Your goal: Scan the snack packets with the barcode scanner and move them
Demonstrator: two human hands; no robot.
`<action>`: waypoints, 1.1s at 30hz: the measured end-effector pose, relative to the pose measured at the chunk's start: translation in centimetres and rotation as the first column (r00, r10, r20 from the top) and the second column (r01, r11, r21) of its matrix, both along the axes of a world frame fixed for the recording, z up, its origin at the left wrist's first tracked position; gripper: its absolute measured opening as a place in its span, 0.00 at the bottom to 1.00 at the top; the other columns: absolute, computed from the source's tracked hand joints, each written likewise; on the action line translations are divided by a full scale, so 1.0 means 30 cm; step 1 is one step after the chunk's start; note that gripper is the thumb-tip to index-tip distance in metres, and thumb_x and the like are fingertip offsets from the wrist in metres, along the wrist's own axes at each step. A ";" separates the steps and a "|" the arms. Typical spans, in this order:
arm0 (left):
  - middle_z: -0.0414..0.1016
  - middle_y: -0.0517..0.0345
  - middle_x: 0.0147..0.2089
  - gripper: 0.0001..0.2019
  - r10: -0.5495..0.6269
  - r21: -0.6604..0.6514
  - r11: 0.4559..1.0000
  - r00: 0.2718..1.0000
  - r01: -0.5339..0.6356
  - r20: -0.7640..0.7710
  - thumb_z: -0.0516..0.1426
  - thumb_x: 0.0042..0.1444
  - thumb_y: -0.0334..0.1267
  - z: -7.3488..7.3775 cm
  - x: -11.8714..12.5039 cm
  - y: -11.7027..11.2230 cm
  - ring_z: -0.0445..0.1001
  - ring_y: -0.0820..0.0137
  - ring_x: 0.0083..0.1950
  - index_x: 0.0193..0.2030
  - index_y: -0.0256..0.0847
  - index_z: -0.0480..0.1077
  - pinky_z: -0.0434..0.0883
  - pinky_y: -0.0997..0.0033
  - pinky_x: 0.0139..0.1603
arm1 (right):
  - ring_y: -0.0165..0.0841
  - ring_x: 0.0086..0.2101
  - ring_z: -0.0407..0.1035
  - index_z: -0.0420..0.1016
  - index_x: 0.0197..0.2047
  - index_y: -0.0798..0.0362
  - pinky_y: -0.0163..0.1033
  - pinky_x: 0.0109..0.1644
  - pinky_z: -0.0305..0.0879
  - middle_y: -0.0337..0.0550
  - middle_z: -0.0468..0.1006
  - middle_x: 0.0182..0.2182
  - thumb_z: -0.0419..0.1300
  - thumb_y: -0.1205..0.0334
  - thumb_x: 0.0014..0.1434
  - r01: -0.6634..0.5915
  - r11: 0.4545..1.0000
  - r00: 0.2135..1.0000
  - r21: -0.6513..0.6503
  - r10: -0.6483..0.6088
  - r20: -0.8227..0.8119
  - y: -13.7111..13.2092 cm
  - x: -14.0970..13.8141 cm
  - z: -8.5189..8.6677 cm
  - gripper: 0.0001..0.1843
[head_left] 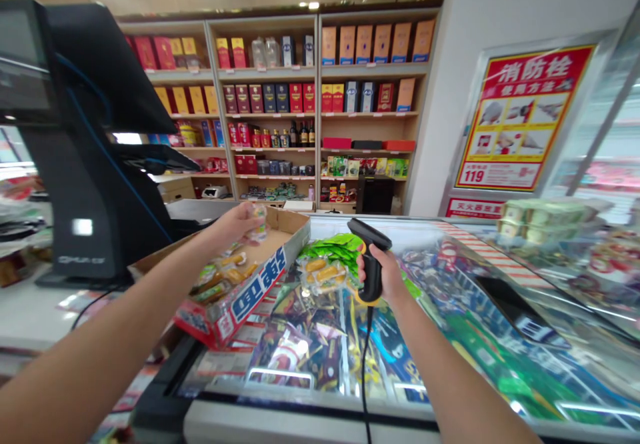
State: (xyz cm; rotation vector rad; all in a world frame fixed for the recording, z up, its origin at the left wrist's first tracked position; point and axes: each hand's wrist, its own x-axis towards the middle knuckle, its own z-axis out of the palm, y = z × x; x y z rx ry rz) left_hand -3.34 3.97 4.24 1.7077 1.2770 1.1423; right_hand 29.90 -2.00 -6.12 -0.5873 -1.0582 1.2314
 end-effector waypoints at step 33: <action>0.75 0.63 0.35 0.33 -0.134 -0.017 0.980 0.720 0.199 0.681 0.70 0.39 0.44 -0.444 0.334 0.002 0.77 0.70 0.31 0.52 0.46 0.62 0.79 0.61 0.38 | 0.27 0.11 0.63 0.73 0.27 0.55 0.30 0.13 0.58 0.38 0.73 0.14 0.64 0.54 0.56 -0.260 0.963 0.795 -0.077 0.258 0.549 -0.032 -0.009 -0.004 0.13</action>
